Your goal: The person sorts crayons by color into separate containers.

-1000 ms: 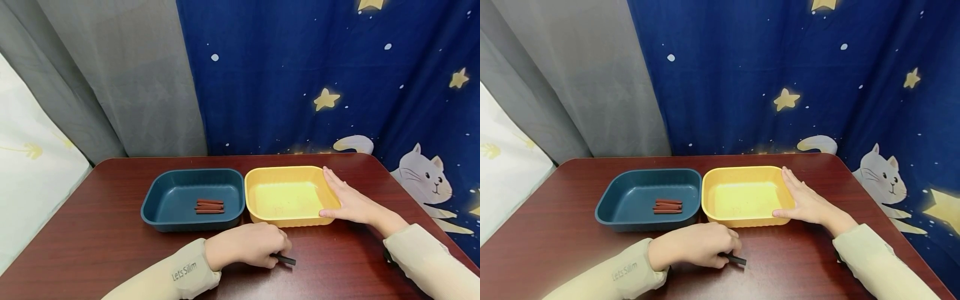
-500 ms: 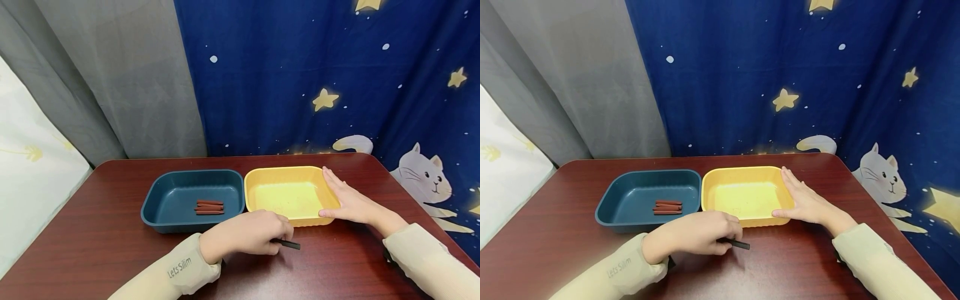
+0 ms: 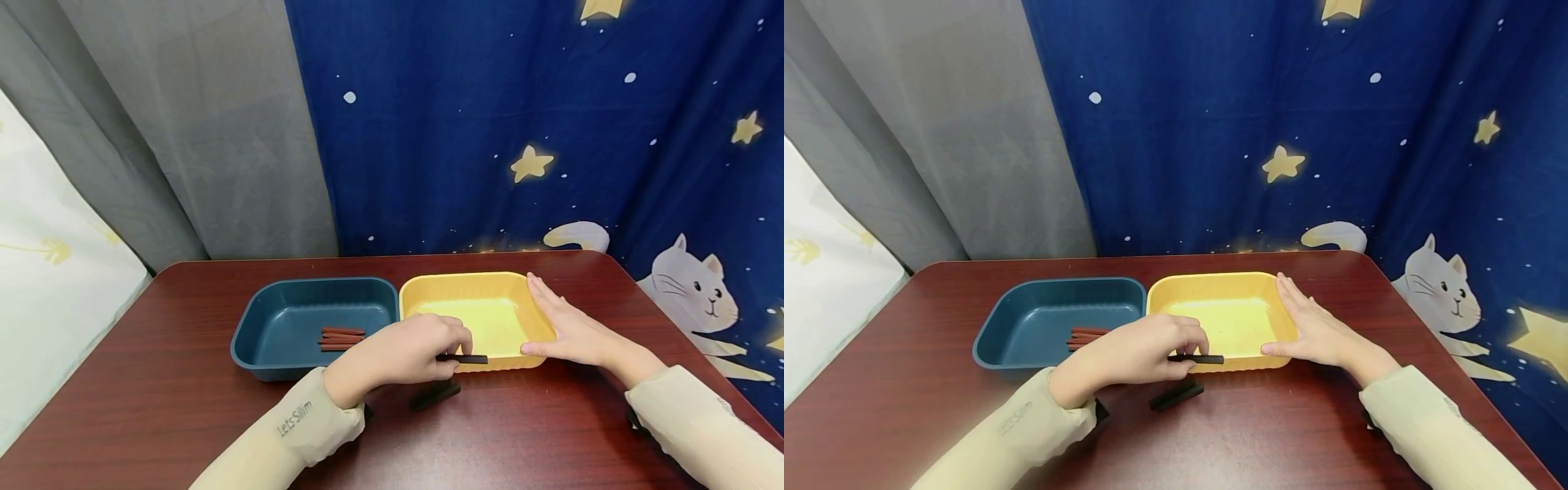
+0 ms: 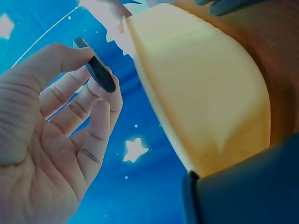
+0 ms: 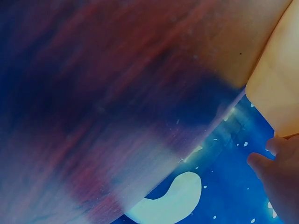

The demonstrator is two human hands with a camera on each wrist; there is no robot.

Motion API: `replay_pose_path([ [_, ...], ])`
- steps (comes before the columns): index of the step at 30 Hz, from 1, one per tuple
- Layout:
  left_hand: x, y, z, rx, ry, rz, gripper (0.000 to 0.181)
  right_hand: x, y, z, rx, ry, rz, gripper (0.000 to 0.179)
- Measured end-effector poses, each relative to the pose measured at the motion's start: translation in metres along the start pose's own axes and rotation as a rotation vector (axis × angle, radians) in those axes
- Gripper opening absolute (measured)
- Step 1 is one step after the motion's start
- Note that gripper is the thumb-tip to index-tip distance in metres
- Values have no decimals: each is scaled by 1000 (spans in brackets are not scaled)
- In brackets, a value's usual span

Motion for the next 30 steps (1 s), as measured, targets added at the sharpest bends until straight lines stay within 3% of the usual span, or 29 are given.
replay_pose_path([
  [13, -11, -17, 3, 21, 58, 52, 15, -3, -2, -1, -1, -4, 8, 115],
  [22, -30, -40, 1, 101, 37, 141, 16, -1, -4, -1, -10, -4, 9, 115],
  [30, -47, -54, -10, 153, 18, 226, 15, 0, -1, 1, -36, -10, -5, 114],
])
Point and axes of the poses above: each hand's wrist, its own x-axis away from the middle knuckle, its own z-axis out of the back of the hand, y = z × x, the point moved 8 cm from there along -x, towards the middle knuckle, and after that the axes turned 15 degrees about -y, right-handed, at the moved point
